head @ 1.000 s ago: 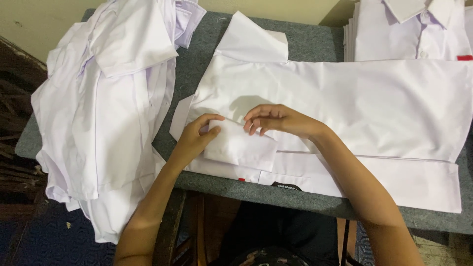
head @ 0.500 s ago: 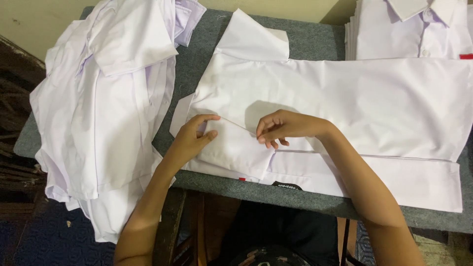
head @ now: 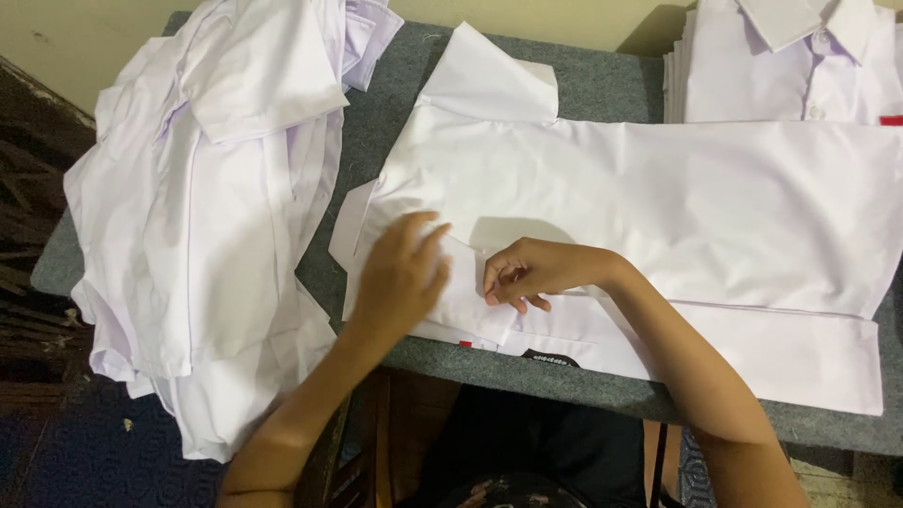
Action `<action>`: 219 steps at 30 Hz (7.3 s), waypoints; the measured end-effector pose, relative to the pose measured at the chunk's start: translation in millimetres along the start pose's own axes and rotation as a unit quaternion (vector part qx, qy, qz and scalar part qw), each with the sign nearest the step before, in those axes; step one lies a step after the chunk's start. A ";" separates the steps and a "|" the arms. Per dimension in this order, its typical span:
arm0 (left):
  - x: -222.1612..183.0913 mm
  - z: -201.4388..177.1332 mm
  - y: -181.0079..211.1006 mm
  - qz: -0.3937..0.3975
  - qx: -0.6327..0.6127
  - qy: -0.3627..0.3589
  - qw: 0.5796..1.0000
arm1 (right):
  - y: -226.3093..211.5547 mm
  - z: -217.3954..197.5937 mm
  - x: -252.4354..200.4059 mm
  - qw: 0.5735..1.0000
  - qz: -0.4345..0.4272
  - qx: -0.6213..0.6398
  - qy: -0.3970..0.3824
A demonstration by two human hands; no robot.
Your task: Folding a white shirt and trimming loose threads with scissors on a work table
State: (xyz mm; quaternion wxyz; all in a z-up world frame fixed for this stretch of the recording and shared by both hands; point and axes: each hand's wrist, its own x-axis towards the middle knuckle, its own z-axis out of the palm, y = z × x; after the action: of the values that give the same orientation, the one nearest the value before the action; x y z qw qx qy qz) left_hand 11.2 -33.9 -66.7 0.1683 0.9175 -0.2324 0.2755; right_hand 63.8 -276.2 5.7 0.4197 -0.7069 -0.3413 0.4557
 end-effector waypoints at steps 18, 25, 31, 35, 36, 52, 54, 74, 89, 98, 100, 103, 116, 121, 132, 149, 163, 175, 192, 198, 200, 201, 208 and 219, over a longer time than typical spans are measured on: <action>4.3 -28.0 27.5 -0.051 -0.032 -0.361 0.931 | -2.0 1.2 0.4 0.997 0.059 -0.040 0.014; 5.6 -29.6 33.0 -0.057 -0.001 -0.365 0.929 | -20.1 17.5 13.8 0.956 0.086 -0.238 0.147; 7.5 -30.5 34.2 -0.067 -0.010 -0.375 0.925 | -21.6 21.1 16.3 0.936 0.125 -0.311 0.109; 7.9 -30.9 33.8 -0.064 -0.011 -0.374 0.925 | -1.2 23.5 13.1 0.946 0.049 -0.297 0.119; 8.1 -31.4 33.1 -0.063 -0.020 -0.375 0.925 | 7.7 24.4 13.0 0.945 -0.004 -0.298 0.137; -14.8 0.7 7.2 -0.046 -0.121 -0.275 0.953 | -21.5 99.2 -51.6 0.883 -0.141 -0.408 0.184; -14.1 -0.9 8.3 -0.045 -0.118 -0.263 0.957 | -31.6 104.6 -57.5 0.906 -0.247 -0.298 0.172; -10.8 -3.3 11.1 -0.031 -0.052 -0.307 0.950 | 26.9 127.2 -17.1 0.784 -0.096 -0.554 0.264; -5.3 -15.4 9.5 -0.049 -0.101 -0.314 0.943 | 12.5 128.3 -35.6 0.819 -0.245 -0.446 0.266; -15.2 6.3 17.8 0.018 0.082 -0.095 0.992 | 70.4 121.8 -99.5 0.751 -0.076 -0.555 0.349; -16.9 5.4 18.3 0.024 0.077 -0.093 0.992 | 87.9 120.2 -122.7 0.760 -0.023 -0.557 0.334; -15.2 2.5 18.1 0.018 0.045 -0.111 0.993 | 112.5 114.9 -155.9 0.756 0.061 -0.560 0.332; -20.2 -4.0 13.7 0.002 0.025 -0.166 0.986 | 155.3 97.4 -262.3 0.719 0.252 -0.508 0.402; -26.6 -10.8 12.0 -0.010 0.003 -0.160 0.987 | 153.5 90.2 -283.8 0.731 0.300 -0.456 0.409; -47.2 -31.5 6.3 -0.068 0.053 -0.176 0.981 | 136.8 76.0 -309.7 0.753 0.311 -0.323 0.482; -84.7 -76.7 -1.8 -0.209 -0.025 -0.115 0.971 | 193.4 93.6 -338.8 0.564 0.340 -0.450 0.603; -48.9 -110.7 3.8 -0.486 -0.065 -0.264 0.830 | 163.0 86.6 -341.6 0.646 0.303 -0.146 0.685; -66.5 -113.2 -16.0 -0.464 -0.048 -0.272 0.842 | 142.2 105.2 -338.9 0.650 0.360 -0.083 0.665; 118.4 12.9 -67.3 -0.416 -0.423 -0.107 0.798 | 98.8 -62.7 -287.1 0.632 0.037 0.023 0.773; 165.2 77.1 -117.4 -0.525 -0.525 -0.053 0.668 | 126.6 -106.1 -277.4 0.600 0.059 0.098 0.792; 168.6 93.1 -127.8 -0.508 -0.530 -0.043 0.678 | 122.3 -106.5 -276.9 0.601 0.053 0.096 0.792; 169.5 101.9 -132.8 -0.495 -0.533 -0.033 0.686 | 120.9 -105.9 -276.7 0.604 0.049 0.093 0.790; 174.0 93.9 -118.7 -0.499 -0.492 -0.036 0.713 | 152.5 -121.2 -278.1 0.597 0.063 0.042 0.798; 164.6 69.5 -118.6 -0.440 -0.590 0.024 0.677 | 135.9 -100.0 -273.0 0.610 -0.043 0.050 0.790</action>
State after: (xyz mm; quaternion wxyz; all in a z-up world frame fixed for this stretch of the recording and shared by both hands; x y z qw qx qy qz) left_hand 224.3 -20.1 -47.0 0.7815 0.6178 0.0875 -0.0024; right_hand 74.4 -597.0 3.7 0.5804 -0.7553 0.1153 -0.2816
